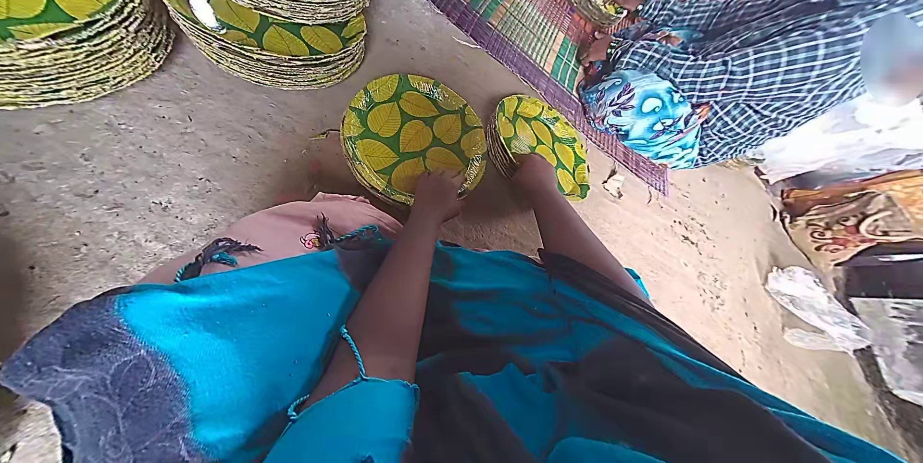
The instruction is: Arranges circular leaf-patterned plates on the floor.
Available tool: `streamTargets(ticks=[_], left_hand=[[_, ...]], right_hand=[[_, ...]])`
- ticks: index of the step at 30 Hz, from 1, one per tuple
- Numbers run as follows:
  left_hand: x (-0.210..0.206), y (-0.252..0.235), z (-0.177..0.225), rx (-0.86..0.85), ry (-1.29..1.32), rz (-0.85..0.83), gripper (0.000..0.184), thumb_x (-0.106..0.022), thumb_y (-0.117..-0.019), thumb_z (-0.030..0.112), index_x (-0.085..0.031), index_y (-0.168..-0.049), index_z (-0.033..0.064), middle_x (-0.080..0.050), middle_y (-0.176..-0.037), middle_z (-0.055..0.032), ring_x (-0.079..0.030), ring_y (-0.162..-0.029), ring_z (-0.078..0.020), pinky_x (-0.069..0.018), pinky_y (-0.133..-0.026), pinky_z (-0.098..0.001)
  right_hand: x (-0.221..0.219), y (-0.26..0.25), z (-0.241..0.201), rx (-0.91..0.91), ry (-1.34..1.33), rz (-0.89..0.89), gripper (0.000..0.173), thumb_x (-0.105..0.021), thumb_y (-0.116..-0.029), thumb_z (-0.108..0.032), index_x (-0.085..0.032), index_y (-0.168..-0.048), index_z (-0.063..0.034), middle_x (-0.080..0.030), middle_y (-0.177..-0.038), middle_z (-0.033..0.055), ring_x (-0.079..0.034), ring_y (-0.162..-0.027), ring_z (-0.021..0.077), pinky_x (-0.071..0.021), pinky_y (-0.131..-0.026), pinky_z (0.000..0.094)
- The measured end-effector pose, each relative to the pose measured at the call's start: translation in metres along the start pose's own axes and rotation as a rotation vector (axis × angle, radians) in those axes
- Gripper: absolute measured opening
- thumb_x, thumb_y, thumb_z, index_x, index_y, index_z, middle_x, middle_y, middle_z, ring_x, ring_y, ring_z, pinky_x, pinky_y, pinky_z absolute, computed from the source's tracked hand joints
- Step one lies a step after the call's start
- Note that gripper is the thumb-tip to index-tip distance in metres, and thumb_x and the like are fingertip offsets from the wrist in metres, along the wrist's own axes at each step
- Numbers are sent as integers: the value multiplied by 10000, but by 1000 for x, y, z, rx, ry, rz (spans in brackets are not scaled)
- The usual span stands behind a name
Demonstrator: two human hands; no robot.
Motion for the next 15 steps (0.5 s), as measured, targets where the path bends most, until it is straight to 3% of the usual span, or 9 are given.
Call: streamTargets(ticks=[3, 5, 7, 9, 10, 11, 12, 13, 15], left_hand=[[10, 2, 8, -52, -45, 251, 874, -790, -877, 419, -358, -1616, 241, -343, -1674, -13, -232, -1568, -330, -119, -1242, -649], [18, 6, 11, -82, -45, 403, 952, -828, -837, 392, -332, -1630, 218, -312, -1691, -26, -191, -1578, -362, -65, -1224, -692], [18, 7, 8, -34, -16, 361, 789, -781, -894, 319, -425, -1586, 186, -392, -1650, -60, -260, -1555, -375, -81, -1228, -689], [10, 5, 0, 60, 5, 179, 462, -666, -987, 307, -625, -1404, 112, -595, -1466, -118, -475, -1423, -365, -288, -1199, -615], [2, 3, -4, 93, 5, 72, 385, -607, -1021, 323, -675, -1327, 100, -635, -1406, -123, -512, -1391, -351, -367, -1166, -581], [-4, 2, -6, 109, 6, -10, 382, -562, -1044, 332, -676, -1340, 119, -621, -1433, -100, -488, -1417, -329, -373, -1168, -559], [-7, 2, -6, 110, 1, -43, 386, -548, -1050, 346, -683, -1337, 127, -620, -1437, -86, -486, -1419, -317, -379, -1164, -549], [-7, 3, -4, 106, -5, -55, 390, -547, -1047, 373, -700, -1296, 115, -638, -1405, -87, -507, -1392, -318, -398, -1143, -549], [-3, 4, 1, 91, -4, -53, 465, -541, -1046, 480, -718, -1189, 74, -685, -1283, -121, -567, -1302, -340, -446, -1073, -556]], right_hand=[[2, -2, -18, 305, -224, 81, 382, -666, -942, -88, -709, -1320, -123, -659, -1328, 169, -615, -1245, 365, -492, -1033, 593], [-7, -6, -29, 649, -295, 70, 301, -675, -932, -28, -761, -1218, -68, -691, -1292, 168, -606, -1268, 357, -435, -1102, 586], [-13, -5, -34, 766, -182, 41, 315, -659, -940, -33, -798, -1173, -194, -688, -1351, 59, -533, -1376, 312, -281, -1177, 644], [-11, -3, -30, 597, -67, 75, 378, -688, -914, -66, -766, -1228, -262, -639, -1431, -15, -458, -1447, 305, -189, -1169, 736], [-9, -4, -24, 443, -46, 71, 517, -723, -875, -65, -694, -1349, -268, -581, -1502, -12, -431, -1467, 322, -185, -1158, 764], [-9, -4, -17, 287, -32, 49, 692, -750, -855, -98, -559, -1499, -264, -503, -1578, 23, -411, -1479, 356, -185, -1157, 778], [-12, -6, -9, 151, -9, 12, 838, -763, -856, -142, -396, -1602, -246, -438, -1622, 69, -424, -1464, 393, -224, -1153, 775], [-13, -6, -2, 47, 18, -14, 900, -757, -871, -171, -291, -1640, -207, -469, -1586, 137, -501, -1394, 422, -321, -1117, 748], [-13, -2, 6, -52, 65, -27, 862, -707, -879, -191, -283, -1627, -131, -641, -1317, 260, -643, -1183, 468, -505, -945, 684]])
Point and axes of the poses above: each hand's wrist, its own y-axis away from the middle knuckle, its own x-axis out of the back of the hand, z = x × y, the point moved 5 cm from there along -y, towards the middle knuckle
